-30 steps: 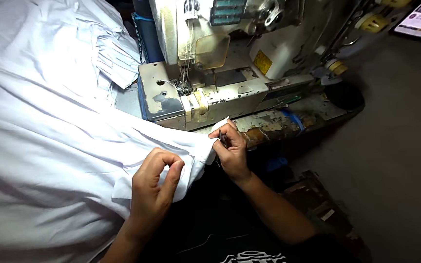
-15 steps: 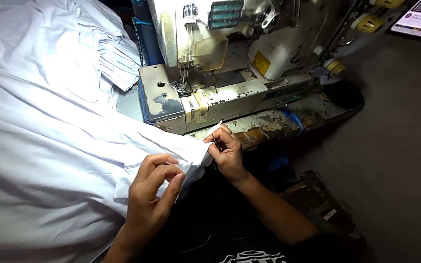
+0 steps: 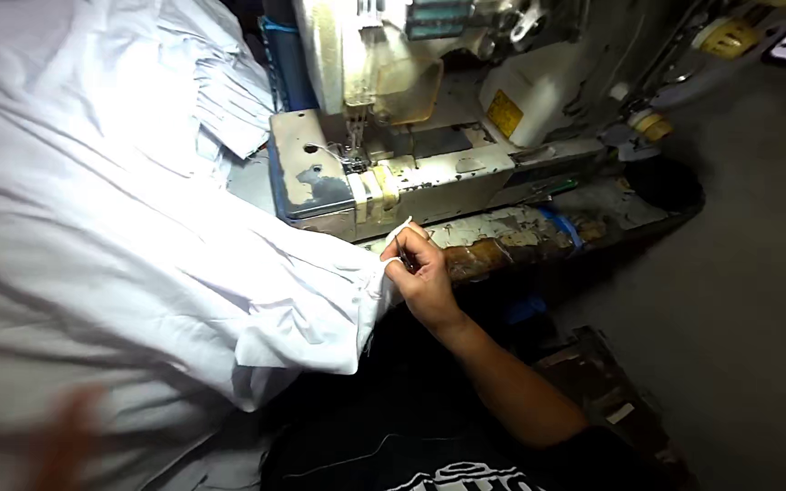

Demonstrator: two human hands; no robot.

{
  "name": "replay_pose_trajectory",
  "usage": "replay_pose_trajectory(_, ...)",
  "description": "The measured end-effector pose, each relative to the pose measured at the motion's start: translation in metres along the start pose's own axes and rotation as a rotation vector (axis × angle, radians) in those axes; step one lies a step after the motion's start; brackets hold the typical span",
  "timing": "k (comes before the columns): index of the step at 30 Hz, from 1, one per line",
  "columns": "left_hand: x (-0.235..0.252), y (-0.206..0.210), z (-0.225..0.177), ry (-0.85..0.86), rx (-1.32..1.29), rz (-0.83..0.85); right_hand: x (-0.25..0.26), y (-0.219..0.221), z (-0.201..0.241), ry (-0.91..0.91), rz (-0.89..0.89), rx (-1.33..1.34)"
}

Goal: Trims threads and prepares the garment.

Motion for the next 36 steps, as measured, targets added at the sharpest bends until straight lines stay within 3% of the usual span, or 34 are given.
replay_pose_trajectory(3, -0.017, 0.144, -0.05, 0.179, -0.041, 0.105, 0.01, 0.005, 0.012, -0.03, 0.034, 0.024)
replay_pose_trajectory(5, -0.016, 0.188, -0.044, 0.218, -0.069, 0.21, 0.016, -0.004, 0.017, -0.005, 0.136, 0.118)
replay_pose_trajectory(8, 0.015, 0.156, -0.041, -0.018, -0.478, 0.46, 0.024, -0.03, 0.016, 0.236, 0.42, 0.326)
replay_pose_trajectory(10, 0.041, 0.117, -0.042, -0.165, -0.63, 0.501, 0.024, -0.036, 0.01, 0.41, 0.51, 0.502)
replay_pose_trajectory(11, 0.054, 0.105, -0.04, -0.157, -0.532, 0.435, 0.023, -0.033, 0.009, 0.479, 0.502, 0.56)
replay_pose_trajectory(14, 0.08, 0.105, -0.024, 0.068, 0.133, 0.133, 0.016, -0.011, 0.008, 0.583, 0.412, 0.597)
replay_pose_trajectory(16, 0.077, 0.115, -0.026, 0.18, 0.274, 0.021, 0.016, 0.001, 0.009, 0.607, 0.354, 0.573)
replay_pose_trajectory(18, 0.061, 0.128, -0.041, 0.308, 0.149, -0.06, 0.015, 0.005, 0.007, 0.619, 0.321, 0.581)
replay_pose_trajectory(21, 0.043, 0.158, -0.053, 0.372, -0.02, 0.024, 0.012, 0.003, 0.004, 0.635, 0.324, 0.606)
replay_pose_trajectory(26, 0.052, 0.197, -0.035, 0.393, -0.092, 0.102, 0.011, 0.002, 0.005, 0.675, 0.279, 0.63)
replay_pose_trajectory(28, 0.053, 0.186, -0.025, 0.32, -0.186, 0.098, 0.007, -0.001, -0.001, 0.697, 0.218, 0.616)
replay_pose_trajectory(30, 0.057, 0.157, -0.01, 0.143, -0.337, 0.035, 0.006, -0.005, -0.008, 0.71, 0.155, 0.596)
replay_pose_trajectory(32, 0.063, 0.119, -0.005, -0.028, -0.618, 0.016, 0.007, -0.006, -0.012, 0.693, 0.128, 0.592)
replay_pose_trajectory(34, 0.06, 0.083, -0.011, -0.002, -0.882, 0.131, 0.003, -0.002, -0.011, 0.673, 0.149, 0.606)
replay_pose_trajectory(36, 0.054, 0.06, -0.023, 0.192, -1.021, 0.304, 0.001, 0.002, -0.01, 0.654, 0.172, 0.62)
Point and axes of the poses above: each hand's wrist, its own x-axis towards the middle knuckle, its own y-axis out of the palm, z = x × y, the point moved 1 cm from there along x, towards the middle knuckle, and after that the axes turned 7 degrees about -y, right-handed, at the moved point
